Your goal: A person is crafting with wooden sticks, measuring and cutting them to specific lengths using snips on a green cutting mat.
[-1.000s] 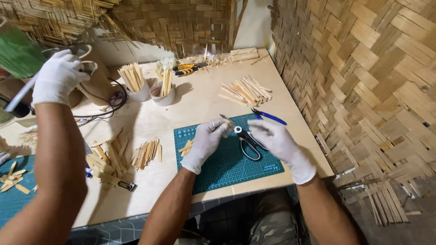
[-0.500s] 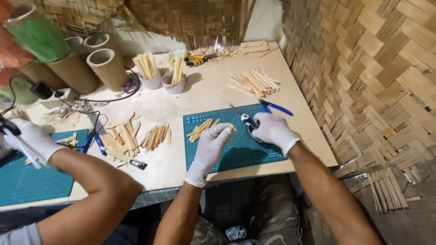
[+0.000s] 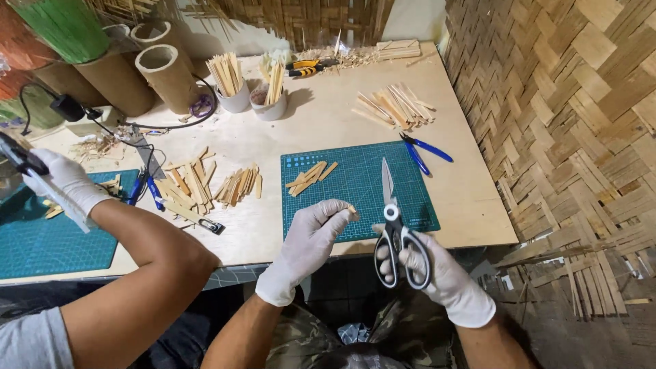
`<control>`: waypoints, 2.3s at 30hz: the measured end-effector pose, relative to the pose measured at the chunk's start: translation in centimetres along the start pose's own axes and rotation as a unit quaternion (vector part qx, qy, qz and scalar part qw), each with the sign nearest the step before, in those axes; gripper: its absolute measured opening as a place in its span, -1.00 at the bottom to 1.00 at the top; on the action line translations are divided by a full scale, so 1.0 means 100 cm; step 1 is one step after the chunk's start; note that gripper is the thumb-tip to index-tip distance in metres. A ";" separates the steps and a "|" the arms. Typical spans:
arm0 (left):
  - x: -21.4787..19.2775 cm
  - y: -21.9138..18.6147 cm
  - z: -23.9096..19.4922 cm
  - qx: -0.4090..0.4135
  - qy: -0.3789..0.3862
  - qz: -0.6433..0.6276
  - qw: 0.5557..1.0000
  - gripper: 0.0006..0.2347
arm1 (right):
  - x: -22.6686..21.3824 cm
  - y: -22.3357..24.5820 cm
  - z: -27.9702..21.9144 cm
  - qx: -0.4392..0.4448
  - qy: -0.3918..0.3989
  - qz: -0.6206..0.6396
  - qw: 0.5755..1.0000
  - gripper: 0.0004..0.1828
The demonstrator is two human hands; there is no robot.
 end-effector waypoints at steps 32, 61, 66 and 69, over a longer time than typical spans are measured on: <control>0.008 0.015 -0.011 -0.072 0.028 0.055 0.995 -0.86 | -0.049 -0.054 0.013 -0.072 0.021 -0.204 0.976 -0.22; 0.018 0.012 0.000 -0.120 0.053 0.074 0.989 -0.84 | -0.019 -0.022 0.004 -0.076 -0.042 -0.294 0.952 -0.30; 0.020 0.008 0.009 -0.129 0.051 0.061 0.988 -0.86 | -0.026 -0.022 0.015 -0.101 -0.064 -0.294 0.948 -0.41; 0.021 0.010 0.013 -0.132 0.059 0.057 0.988 -0.86 | -0.028 -0.028 0.025 -0.100 -0.061 -0.285 0.951 -0.42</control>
Point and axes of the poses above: each hand's wrist, its own z-axis towards the middle knuckle, its own x-axis out of the palm, y = z × x, the point moved 4 cm from there along z, towards the middle knuckle, and after that the axes turned 14 degrees about -y, right-handed, at the moved point
